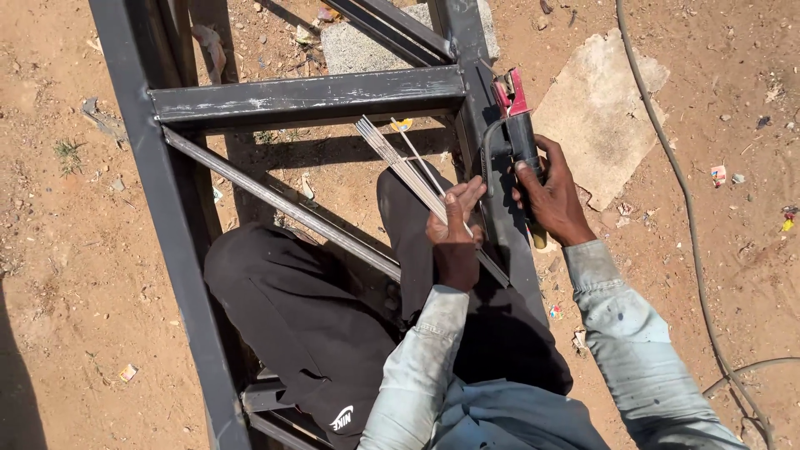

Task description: The recorder is using an arc welder to join metal beams of a structure.

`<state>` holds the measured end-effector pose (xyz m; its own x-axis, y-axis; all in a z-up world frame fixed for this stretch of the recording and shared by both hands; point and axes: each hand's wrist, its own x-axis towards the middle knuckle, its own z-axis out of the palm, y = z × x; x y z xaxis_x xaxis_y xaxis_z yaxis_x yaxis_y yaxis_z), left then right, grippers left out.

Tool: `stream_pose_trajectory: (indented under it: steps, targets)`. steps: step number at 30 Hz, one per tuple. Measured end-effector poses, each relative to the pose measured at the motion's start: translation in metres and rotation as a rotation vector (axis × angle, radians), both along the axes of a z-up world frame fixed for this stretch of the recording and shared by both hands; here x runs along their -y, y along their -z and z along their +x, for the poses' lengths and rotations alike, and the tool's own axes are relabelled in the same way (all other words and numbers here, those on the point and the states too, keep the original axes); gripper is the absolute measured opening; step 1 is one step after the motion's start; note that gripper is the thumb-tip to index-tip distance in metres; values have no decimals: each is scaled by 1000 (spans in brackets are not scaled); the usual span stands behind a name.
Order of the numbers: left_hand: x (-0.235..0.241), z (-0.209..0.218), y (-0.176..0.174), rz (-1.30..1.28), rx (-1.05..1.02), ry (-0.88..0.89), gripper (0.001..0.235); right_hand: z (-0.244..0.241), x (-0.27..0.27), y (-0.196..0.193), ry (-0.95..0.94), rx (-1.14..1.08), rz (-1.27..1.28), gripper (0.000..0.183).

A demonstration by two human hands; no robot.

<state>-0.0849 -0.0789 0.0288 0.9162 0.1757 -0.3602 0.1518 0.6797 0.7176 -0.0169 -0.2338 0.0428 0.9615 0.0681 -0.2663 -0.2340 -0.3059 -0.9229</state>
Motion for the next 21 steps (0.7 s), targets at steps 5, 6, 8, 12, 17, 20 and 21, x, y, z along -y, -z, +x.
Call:
stream_pose_trajectory:
  steps: [5,6,8,12,17,20,21]
  targets:
    - [10,1,10,53,-35,-100,46,11,-12,-10,-36,-27,3,54]
    - [9,1,10,51,-42,-107,46,12,-12,-7,-42,-34,1,54]
    - [8,2,9,58,-37,-117,47,15,-13,-4,-31,-41,-19,52]
    - [1,6,0,88,-117,-85,47,16,-10,6,-56,-54,23,51]
    - [3,7,4,65,-111,-72,46,18,-7,11,-60,-26,37,49]
    - [4,7,8,77,-109,-81,48,17,-9,3,-74,-30,10,49]
    - [5,8,7,76,-111,-81,48,17,-9,2,-73,-33,9,49]
